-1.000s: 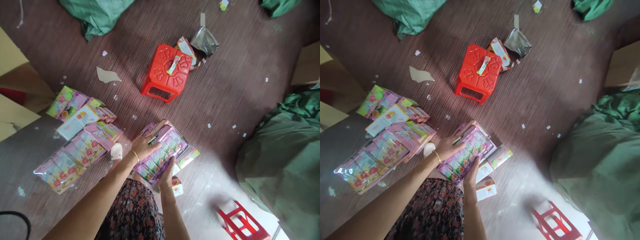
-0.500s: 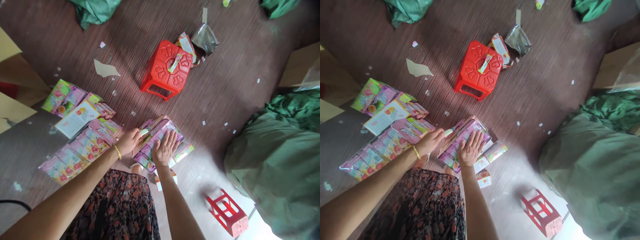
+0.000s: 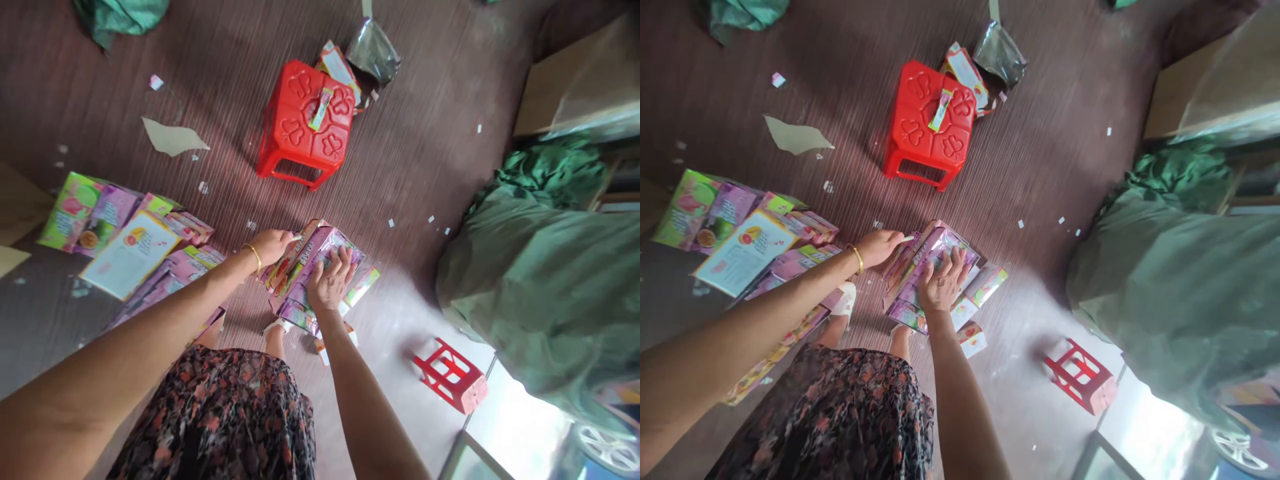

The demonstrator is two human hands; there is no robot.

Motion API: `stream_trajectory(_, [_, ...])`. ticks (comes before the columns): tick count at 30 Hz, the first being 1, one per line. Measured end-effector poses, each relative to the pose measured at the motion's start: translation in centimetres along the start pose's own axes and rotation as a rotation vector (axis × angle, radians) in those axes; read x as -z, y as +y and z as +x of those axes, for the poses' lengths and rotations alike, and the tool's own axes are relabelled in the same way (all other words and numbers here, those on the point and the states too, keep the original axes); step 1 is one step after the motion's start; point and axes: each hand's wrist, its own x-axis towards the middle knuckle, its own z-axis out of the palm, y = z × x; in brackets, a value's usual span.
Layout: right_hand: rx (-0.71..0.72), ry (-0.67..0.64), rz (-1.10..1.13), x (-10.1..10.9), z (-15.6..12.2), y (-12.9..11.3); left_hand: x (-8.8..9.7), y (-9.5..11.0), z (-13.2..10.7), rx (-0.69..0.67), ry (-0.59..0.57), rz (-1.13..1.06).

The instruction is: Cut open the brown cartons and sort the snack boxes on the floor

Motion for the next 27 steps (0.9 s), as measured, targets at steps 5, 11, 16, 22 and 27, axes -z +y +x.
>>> stream_trajectory(5, [-0.034,-0.116,-0.060,-0.1,-0.1,-1.9,-0.1,0.3,0.3,-0.024,-0.023,0.109])
stream_trajectory(11, [-0.063,-0.176,-0.109,-0.6,0.7,-2.6,-0.9,0.0,2.0,-0.127,0.030,0.277])
stream_trajectory(16, [-0.095,-0.153,-0.124,-1.0,0.4,-2.3,-3.7,-0.2,-3.9,0.038,-0.118,0.329])
stream_trajectory(22, [-0.123,-0.154,-0.063,0.0,-0.8,-0.4,-1.8,0.1,-10.2,0.118,-0.283,0.380])
stream_trajectory(27, [-0.098,-0.109,-0.051,0.0,-1.4,0.4,0.9,-0.3,0.4,-0.015,0.035,0.363])
